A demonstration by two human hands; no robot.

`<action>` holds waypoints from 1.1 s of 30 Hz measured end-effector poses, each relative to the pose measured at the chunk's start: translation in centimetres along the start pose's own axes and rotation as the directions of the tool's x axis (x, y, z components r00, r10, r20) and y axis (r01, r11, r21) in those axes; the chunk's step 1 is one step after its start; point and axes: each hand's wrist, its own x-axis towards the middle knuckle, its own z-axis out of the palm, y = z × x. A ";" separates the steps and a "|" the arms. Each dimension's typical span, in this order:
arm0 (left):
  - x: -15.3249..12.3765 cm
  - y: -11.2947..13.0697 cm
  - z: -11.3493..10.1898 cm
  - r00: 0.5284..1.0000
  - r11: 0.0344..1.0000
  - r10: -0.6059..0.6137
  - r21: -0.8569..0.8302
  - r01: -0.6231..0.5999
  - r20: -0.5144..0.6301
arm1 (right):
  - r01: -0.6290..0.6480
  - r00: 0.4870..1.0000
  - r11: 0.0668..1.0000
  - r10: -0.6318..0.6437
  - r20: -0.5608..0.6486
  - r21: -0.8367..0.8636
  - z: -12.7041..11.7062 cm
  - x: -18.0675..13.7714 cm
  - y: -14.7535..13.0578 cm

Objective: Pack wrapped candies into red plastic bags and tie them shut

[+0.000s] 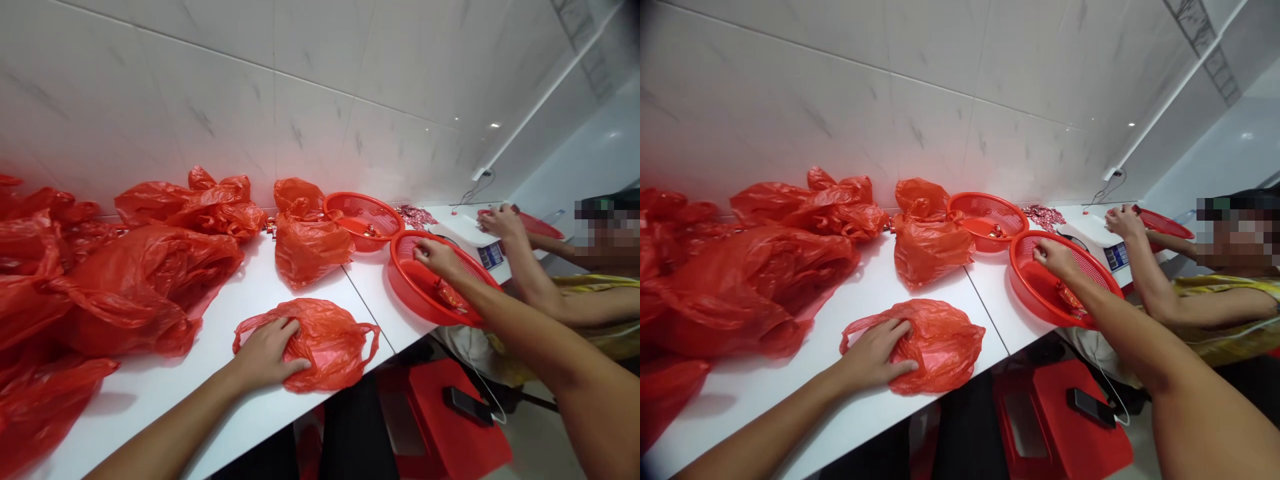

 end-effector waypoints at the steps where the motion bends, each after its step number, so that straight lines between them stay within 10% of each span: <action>1: 0.0 0.0 0.0 1.000 1.000 0.007 -0.002 -0.007 -0.005 | -0.021 1.000 0.999 0.021 -0.023 0.026 -0.9 0.2 -0.3; 6: -0.2 0.1 0.5 0.996 0.998 0.049 -0.036 -0.052 -0.074 | 0.070 0.942 0.922 0.065 -0.330 0.381 -4.4 -2.6 -7.0; 9: -0.2 0.2 0.8 0.991 0.995 0.056 -0.079 -0.066 -0.123 | 0.385 0.921 0.820 -0.312 -0.234 0.423 -4.2 -8.2 -14.7; 11: -0.3 0.4 0.9 0.982 0.986 0.084 -0.126 -0.106 -0.166 | 0.661 0.714 0.602 -0.688 -0.129 0.447 -2.3 -12.2 -19.7; 13: -0.3 0.4 0.9 0.962 0.969 0.133 -0.175 -0.177 -0.238 | 0.734 0.596 0.509 -0.800 -0.067 0.449 0.8 -15.4 -23.4; 18: -0.5 -0.8 1.1 0.910 0.945 0.106 -0.244 -0.217 -0.400 | 0.560 0.748 0.802 -0.598 0.290 0.209 8.6 -17.9 -25.2; 22: -0.4 -1.8 1.3 0.945 0.934 0.031 -0.327 -0.143 -0.326 | 0.387 0.771 0.922 -0.331 0.543 0.013 10.6 -17.8 -23.8; 29: 0.1 -1.5 1.4 0.938 0.910 0.080 -0.360 -0.207 -0.338 | 0.209 0.818 0.976 -0.146 0.556 -0.051 9.9 -17.0 -23.9; 33: 0.0 -1.5 1.4 0.937 0.914 0.079 -0.352 -0.205 -0.340 | 0.225 0.849 0.960 -0.278 0.448 0.170 7.7 -16.7 -23.4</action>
